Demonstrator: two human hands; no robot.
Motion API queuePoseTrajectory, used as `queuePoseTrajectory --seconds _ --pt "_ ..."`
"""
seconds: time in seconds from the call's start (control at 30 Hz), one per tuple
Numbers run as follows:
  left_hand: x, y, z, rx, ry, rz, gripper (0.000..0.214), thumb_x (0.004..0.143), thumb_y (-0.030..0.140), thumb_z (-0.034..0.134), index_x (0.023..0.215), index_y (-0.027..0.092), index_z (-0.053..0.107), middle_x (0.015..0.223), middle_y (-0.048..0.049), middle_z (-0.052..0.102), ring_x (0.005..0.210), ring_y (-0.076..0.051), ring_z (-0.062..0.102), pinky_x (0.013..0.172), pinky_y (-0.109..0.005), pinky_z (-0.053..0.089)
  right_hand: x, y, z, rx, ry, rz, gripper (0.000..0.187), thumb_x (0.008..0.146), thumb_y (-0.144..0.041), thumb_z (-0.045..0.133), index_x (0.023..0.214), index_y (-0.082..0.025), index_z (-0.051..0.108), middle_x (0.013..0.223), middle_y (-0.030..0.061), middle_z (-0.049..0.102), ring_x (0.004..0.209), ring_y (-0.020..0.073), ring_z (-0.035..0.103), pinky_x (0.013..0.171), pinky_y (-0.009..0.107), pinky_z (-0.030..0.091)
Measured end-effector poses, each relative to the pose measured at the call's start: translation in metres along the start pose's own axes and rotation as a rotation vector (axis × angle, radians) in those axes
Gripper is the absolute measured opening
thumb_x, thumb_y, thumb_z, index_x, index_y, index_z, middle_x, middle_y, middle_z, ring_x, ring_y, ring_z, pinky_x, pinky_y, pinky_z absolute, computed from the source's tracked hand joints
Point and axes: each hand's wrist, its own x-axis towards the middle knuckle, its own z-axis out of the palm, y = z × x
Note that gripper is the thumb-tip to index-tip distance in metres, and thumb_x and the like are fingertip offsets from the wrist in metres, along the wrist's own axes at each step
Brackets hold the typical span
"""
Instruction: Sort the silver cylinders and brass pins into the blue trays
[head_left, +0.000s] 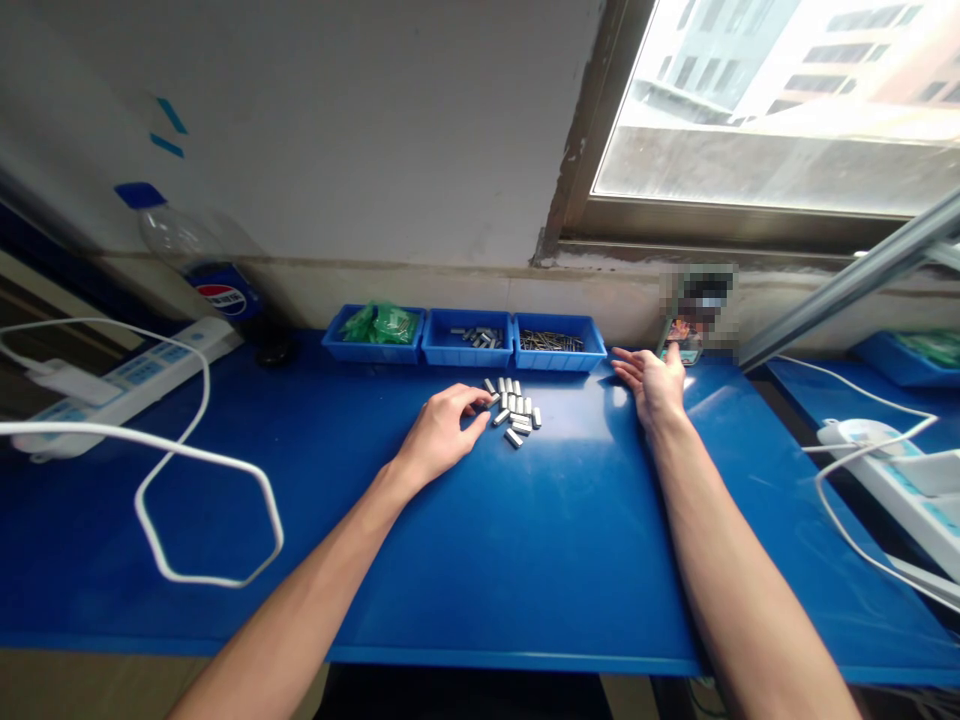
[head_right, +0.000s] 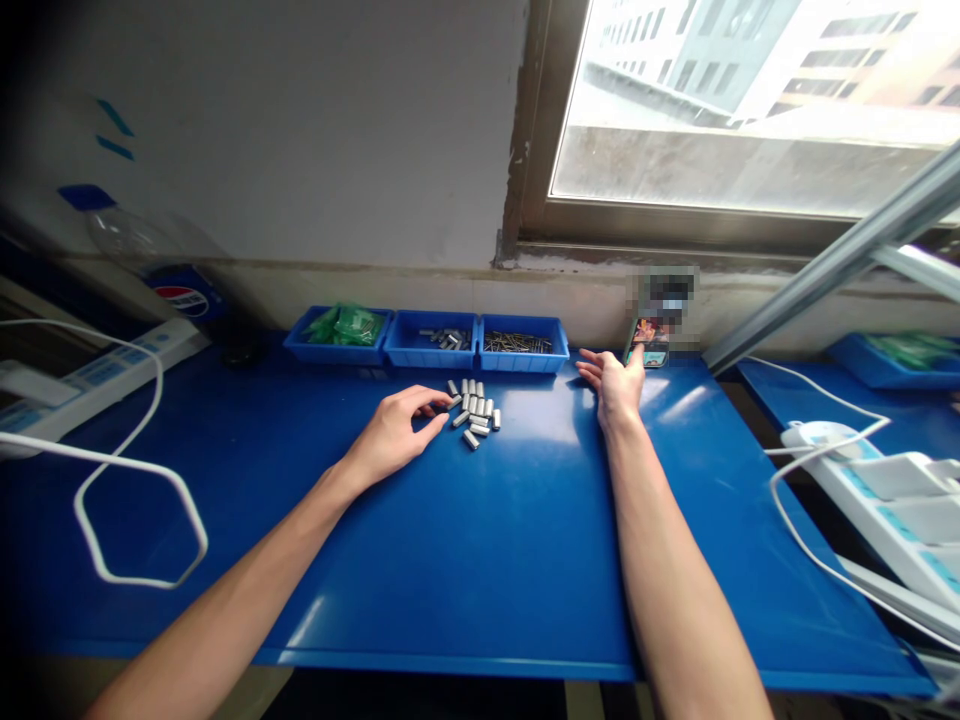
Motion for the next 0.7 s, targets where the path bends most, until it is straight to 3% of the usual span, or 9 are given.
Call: queuePoseTrajectory --seconds 0.43,0.7 --pt "-0.0006 -0.0033 0.0013 0.010 0.005 0.013 0.021 0.092 0.026 0.066 0.109 0.020 0.076 0.111 -0.0079 0.076 0.096 -0.022 0.073 0.089 -0.036 0.060 0.0056 0.0007 -0.0066 0.080 0.037 0.001 0.099 0.086 -0.002 0.046 0.165 -0.021 -0.011 0.092 0.0063 0.078 0.066 0.0113 0.073 0.060 0.017 0.060" --pt "-0.0011 -0.0054 0.0012 0.009 0.005 0.025 0.022 0.093 0.027 0.065 0.111 0.021 0.075 0.113 -0.0078 0.075 0.098 -0.022 0.073 0.091 -0.036 0.060 -0.0019 0.0007 -0.0039 0.048 0.008 -0.018 0.097 0.083 -0.002 0.047 0.166 -0.017 0.000 0.084 0.0055 0.077 0.063 0.0116 0.072 0.059 0.016 0.059"
